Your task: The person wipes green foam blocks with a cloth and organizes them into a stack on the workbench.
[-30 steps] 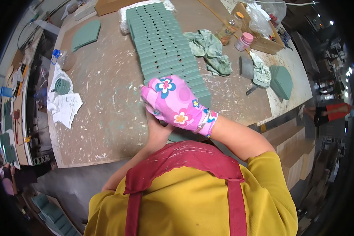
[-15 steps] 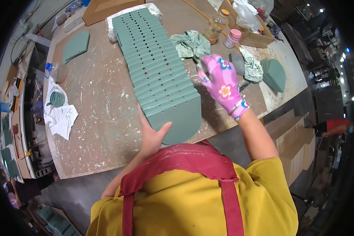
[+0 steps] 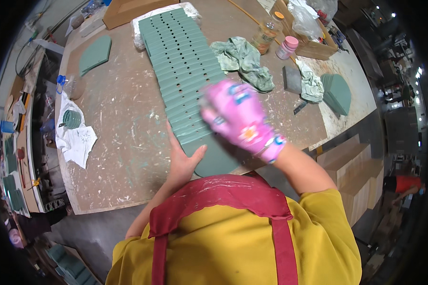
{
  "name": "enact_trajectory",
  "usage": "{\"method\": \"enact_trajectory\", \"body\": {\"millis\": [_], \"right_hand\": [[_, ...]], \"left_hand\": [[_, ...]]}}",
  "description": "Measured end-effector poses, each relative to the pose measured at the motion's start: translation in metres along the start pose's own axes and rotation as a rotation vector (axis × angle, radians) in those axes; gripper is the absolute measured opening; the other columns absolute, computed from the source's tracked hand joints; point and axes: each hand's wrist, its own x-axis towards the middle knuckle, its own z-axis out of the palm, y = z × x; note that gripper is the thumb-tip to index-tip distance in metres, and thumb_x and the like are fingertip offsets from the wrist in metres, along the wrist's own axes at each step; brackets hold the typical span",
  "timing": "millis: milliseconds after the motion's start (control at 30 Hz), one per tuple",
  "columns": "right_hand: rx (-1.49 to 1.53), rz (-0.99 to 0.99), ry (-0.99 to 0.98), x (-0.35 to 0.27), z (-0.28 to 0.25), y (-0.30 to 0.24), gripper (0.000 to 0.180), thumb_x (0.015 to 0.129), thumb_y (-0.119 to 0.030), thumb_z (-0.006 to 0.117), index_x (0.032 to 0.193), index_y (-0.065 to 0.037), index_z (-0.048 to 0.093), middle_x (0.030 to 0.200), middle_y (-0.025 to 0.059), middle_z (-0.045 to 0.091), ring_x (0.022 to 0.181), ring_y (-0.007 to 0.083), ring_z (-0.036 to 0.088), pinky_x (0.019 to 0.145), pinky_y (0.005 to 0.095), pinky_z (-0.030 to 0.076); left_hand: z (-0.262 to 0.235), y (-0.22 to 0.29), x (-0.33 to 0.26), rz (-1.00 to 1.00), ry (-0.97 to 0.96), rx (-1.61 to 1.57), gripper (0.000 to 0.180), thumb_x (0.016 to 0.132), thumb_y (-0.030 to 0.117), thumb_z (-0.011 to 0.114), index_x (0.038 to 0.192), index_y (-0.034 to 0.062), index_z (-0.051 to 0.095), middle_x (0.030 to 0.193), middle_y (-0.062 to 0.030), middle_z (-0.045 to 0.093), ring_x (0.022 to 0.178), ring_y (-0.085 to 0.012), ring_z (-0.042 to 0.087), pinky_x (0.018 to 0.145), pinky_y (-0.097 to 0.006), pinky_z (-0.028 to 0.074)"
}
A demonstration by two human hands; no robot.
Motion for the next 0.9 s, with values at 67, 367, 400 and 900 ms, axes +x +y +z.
{"method": "enact_trajectory", "body": {"millis": [67, 367, 400, 900], "right_hand": [[-0.003, 0.011, -0.062, -0.002, 0.008, -0.015, 0.029, 0.085, -0.026, 0.062, 0.106, -0.005, 0.059, 0.091, 0.0144, 0.06, 0.084, 0.0313, 0.061, 0.077, 0.0425, 0.046], [0.079, -0.209, -0.133, 0.044, 0.024, -0.026, 0.034, 0.083, -0.027, 0.064, 0.109, -0.007, 0.057, 0.099, 0.0123, 0.06, 0.085, 0.0289, 0.063, 0.08, 0.0422, 0.045], [0.078, -0.262, -0.219, 0.046, 0.029, -0.031, 0.034, 0.08, -0.026, 0.065, 0.108, -0.008, 0.057, 0.1, 0.0117, 0.06, 0.084, 0.0282, 0.063, 0.083, 0.0423, 0.043], [0.172, 0.172, -0.003, 0.026, 0.027, 0.076, 0.029, 0.087, -0.019, 0.063, 0.111, -0.003, 0.059, 0.099, 0.0161, 0.063, 0.088, 0.0326, 0.063, 0.078, 0.0412, 0.05]], "left_hand": [[0.001, -0.002, 0.002, -0.025, 0.002, -0.034, 0.109, 0.073, 0.014, 0.077, 0.149, -0.0043, 0.001, 0.148, -0.0279, 0.022, 0.137, -0.036, 0.028, 0.113, -0.043, 0.025], [-0.001, 0.01, 0.002, 0.097, -0.025, 0.181, 0.11, 0.076, 0.019, 0.077, 0.149, -0.0041, -0.002, 0.151, -0.0288, 0.016, 0.141, -0.0394, 0.021, 0.116, -0.044, 0.019], [-0.001, 0.009, 0.003, 0.112, -0.034, 0.18, 0.11, 0.077, 0.02, 0.077, 0.149, -0.0043, -0.001, 0.151, -0.029, 0.016, 0.141, -0.0395, 0.021, 0.116, -0.044, 0.019], [0.002, 0.005, -0.002, 0.061, -0.012, 0.092, 0.108, 0.074, 0.018, 0.077, 0.149, -0.0064, 0.002, 0.15, -0.0297, 0.018, 0.14, -0.0414, 0.023, 0.115, -0.046, 0.019]]}}
